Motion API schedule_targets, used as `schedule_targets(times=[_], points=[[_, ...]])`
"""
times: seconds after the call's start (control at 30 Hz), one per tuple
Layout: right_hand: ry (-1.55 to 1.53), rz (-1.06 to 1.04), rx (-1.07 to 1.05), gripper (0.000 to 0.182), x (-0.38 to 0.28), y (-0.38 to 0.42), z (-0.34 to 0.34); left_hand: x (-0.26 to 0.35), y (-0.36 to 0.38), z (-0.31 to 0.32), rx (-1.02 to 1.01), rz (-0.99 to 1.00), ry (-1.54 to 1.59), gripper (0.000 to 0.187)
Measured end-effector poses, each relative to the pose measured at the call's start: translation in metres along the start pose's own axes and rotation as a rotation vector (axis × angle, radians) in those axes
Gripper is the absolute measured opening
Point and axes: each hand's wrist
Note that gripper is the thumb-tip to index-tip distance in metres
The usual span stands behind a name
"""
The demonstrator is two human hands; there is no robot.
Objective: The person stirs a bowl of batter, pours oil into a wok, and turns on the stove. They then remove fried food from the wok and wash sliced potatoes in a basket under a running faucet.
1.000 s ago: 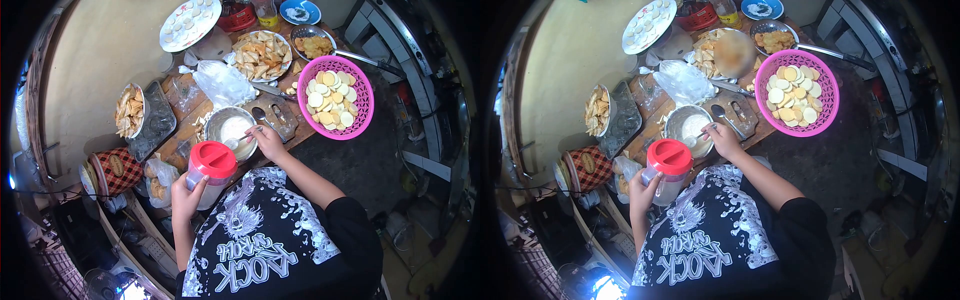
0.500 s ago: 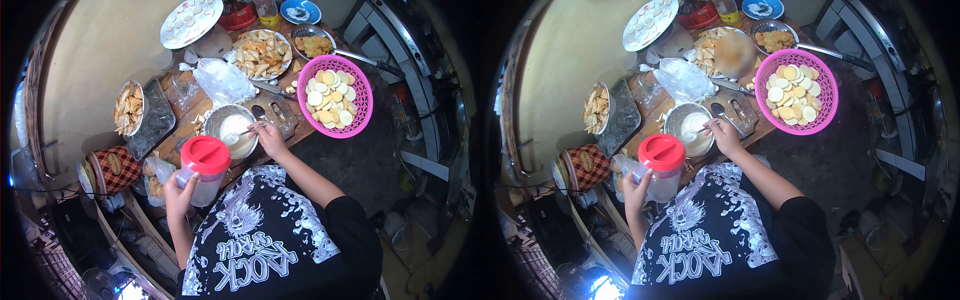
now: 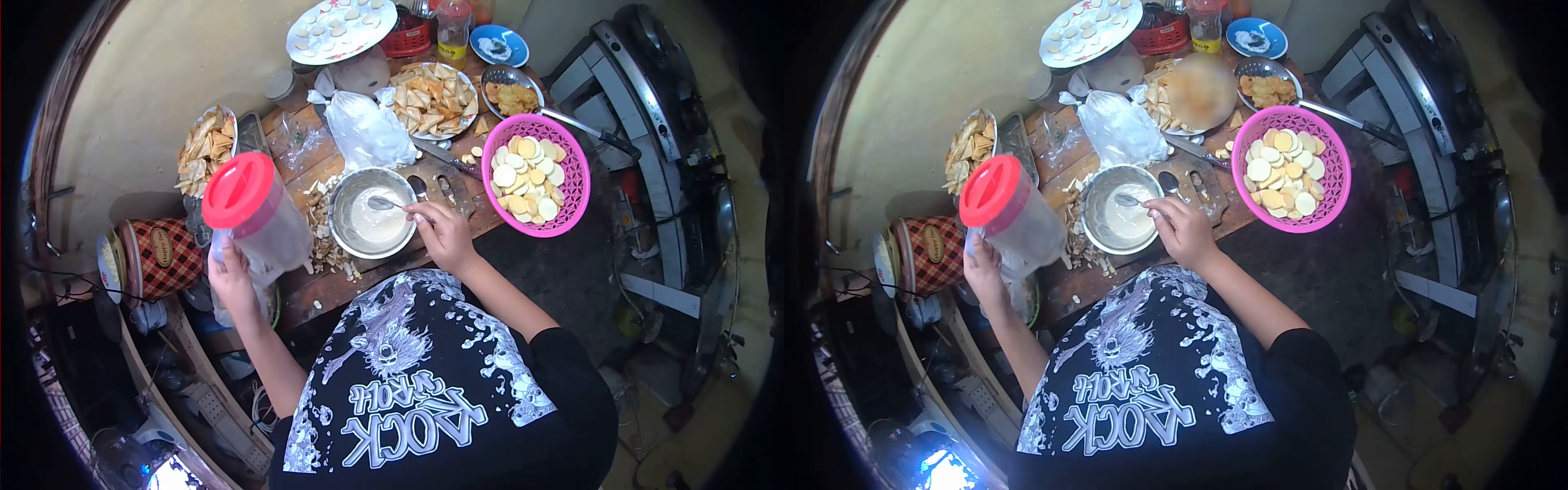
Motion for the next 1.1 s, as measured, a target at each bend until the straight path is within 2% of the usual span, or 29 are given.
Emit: schedule_targets(times=[0.1,0.2,0.33,0.47,0.6,0.7,0.8,0.9,1.0,1.07,1.1], points=[[0.069,0.06,0.029,0.017,0.009,0.006,0.004,-0.025,-0.022,0.013,0.026,0.034,0.119,0.022],[0.067,0.151,0.077,0.017,0.015,0.009,0.014,-0.046,-0.037,0.036,0.054,0.069,0.064,0.025],[-0.012,0.347,-0.037,0.018,0.028,0.004,0.039,-0.075,-0.053,0.066,0.118,0.07,0.158,0.027],[0.546,0.167,-0.363,0.021,0.032,-0.001,0.052,-0.106,-0.069,0.089,0.108,0.113,0.243,0.027],[0.928,0.078,-0.507,0.012,0.022,-0.007,0.061,-0.121,-0.076,0.102,0.126,0.155,0.193,0.027],[0.993,0.073,-0.59,0.016,0.021,-0.015,0.065,-0.124,-0.081,0.101,0.152,0.151,0.183,0.03],[1.02,0.154,-0.638,0.018,0.004,-0.024,0.06,-0.126,-0.088,0.087,0.159,0.153,0.15,0.035],[1.034,0.245,-0.581,0.019,0.001,-0.035,0.057,-0.134,-0.077,0.07,0.09,0.142,0.082,0.032],[0.956,0.123,-0.523,0.018,0.031,-0.037,0.074,-0.136,-0.062,0.077,0.415,0.399,-0.2,0.027],[0.893,0.009,-0.557,0.018,0.039,-0.033,0.081,-0.142,-0.042,0.081,0.447,0.317,-0.165,0.024],[0.919,0.036,-0.64,0.017,0.029,-0.031,0.078,-0.147,-0.029,0.082,0.459,0.277,-0.148,0.023]])
Point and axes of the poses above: each hand's wrist, its own y-axis away from the middle knuckle, its own z-axis out of the palm, x = y × z, and after that the axes turned 2 degrees about -y, right-handed
